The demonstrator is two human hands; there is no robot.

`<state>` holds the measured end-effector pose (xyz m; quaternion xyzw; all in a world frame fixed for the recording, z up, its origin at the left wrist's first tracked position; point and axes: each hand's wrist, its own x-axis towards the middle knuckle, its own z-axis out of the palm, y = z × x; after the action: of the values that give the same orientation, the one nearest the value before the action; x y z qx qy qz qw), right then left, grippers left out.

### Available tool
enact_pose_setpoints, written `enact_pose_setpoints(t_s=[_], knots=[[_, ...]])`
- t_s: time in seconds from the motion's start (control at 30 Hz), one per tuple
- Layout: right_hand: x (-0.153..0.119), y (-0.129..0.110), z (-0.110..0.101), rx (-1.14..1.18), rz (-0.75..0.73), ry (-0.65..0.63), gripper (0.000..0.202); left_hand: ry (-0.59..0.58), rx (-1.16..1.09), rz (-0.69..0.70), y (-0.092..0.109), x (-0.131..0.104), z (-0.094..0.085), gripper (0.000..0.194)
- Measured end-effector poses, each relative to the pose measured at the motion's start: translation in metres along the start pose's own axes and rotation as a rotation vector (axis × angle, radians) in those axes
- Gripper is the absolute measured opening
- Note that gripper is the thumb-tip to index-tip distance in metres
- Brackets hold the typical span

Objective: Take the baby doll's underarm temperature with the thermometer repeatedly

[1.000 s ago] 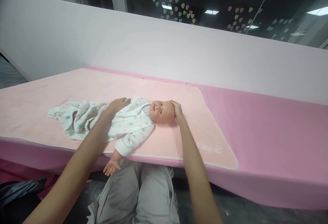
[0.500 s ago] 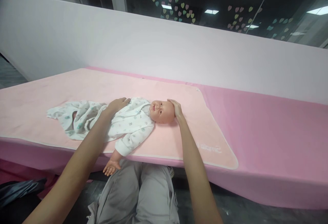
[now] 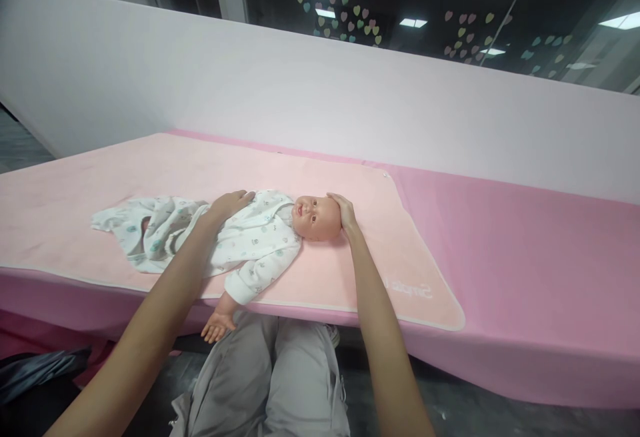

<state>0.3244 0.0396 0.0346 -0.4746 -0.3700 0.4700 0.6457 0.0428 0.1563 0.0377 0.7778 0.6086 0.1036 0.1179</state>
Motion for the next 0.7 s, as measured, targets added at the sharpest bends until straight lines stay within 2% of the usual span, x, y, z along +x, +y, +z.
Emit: enact_pose_setpoints(t_s=[0.17, 0.3, 0.53, 0.7], knots=[[-0.0027, -0.0023, 0.0015, -0.005, 0.03, 0.002, 0.024, -0.005, 0.0, -0.01, 0.0008, -0.0008, -0.001, 0.054], [-0.0048, -0.0023, 0.0005, 0.028, 0.12, -0.066, 0.028, 0.001, 0.01, -0.002, 0.0003, -0.0007, -0.0007, 0.055], [-0.004, -0.002, 0.0006, 0.03, 0.045, -0.018, 0.025, 0.008, 0.01, 0.005, -0.0009, 0.0006, 0.0005, 0.055], [-0.0038, -0.0025, 0.001, 0.075, 0.171, -0.052, 0.026, 0.006, 0.005, 0.006, -0.0007, 0.0002, 0.0001, 0.055]])
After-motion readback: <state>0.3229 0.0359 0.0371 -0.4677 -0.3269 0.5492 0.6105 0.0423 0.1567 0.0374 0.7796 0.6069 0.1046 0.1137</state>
